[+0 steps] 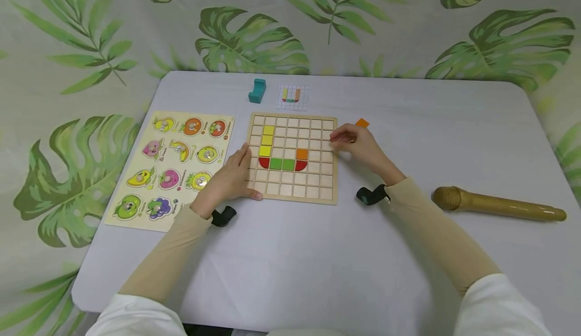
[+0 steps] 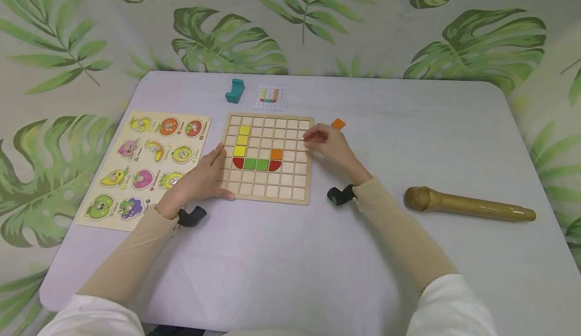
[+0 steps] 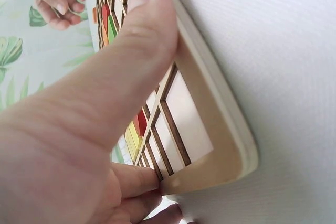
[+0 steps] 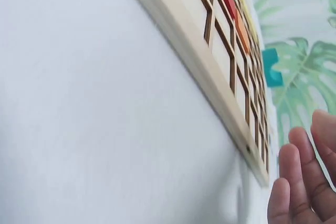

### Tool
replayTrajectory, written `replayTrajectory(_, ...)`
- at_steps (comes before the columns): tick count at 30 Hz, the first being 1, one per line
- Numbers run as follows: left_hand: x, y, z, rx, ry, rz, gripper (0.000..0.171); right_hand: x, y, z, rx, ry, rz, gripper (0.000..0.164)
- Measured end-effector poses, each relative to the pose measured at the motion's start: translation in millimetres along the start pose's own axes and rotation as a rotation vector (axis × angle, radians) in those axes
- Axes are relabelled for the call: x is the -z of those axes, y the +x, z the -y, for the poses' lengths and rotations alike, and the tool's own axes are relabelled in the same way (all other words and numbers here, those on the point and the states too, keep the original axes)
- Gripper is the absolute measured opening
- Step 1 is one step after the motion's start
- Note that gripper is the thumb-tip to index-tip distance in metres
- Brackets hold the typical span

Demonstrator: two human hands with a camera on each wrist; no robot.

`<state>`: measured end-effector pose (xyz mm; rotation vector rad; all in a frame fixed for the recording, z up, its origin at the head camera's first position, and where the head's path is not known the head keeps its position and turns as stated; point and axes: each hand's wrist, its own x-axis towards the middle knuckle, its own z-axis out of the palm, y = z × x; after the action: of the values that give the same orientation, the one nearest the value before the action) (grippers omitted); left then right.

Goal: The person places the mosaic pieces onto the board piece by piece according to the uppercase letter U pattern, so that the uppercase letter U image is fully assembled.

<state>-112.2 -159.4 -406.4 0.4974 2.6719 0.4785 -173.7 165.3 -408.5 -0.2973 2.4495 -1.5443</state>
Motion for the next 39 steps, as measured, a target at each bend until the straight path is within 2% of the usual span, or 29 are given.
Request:
replayTrajectory(4,0.1,-0.2,-0.3,0.003,-0.009,0.003,0.121,18,-12,-7,-0.034,0.038,-0.067,0.023)
replayTrajectory(10,0.2,-0.7,-1.0,-0.01,0.007,0.003,0.121,37,-27,-17,-0.024,0.048,-0.165,0.026)
replayTrajectory(15,0.6,-1.2,-1.4,-0.007,0.005,0.001,0.121,44,-36,-22,-0.034,0.017,-0.241,0.026)
replayTrajectory(19,0.7,-1.4,-1.8,0.0,-0.007,0.002,0.121,45,-41,-25,-0.062,-0.011,-0.272,0.026)
replayTrajectory(27,0.7,-1.8,-1.7,0.005,-0.018,0.007,0.121,42,-47,-32,-0.117,-0.075,-0.283,0.025)
replayTrajectory(39,0.1,-1.4,-0.3,0.0,-0.016,0.006,0.121,42,-48,-35,-0.176,-0.161,-0.233,0.028)
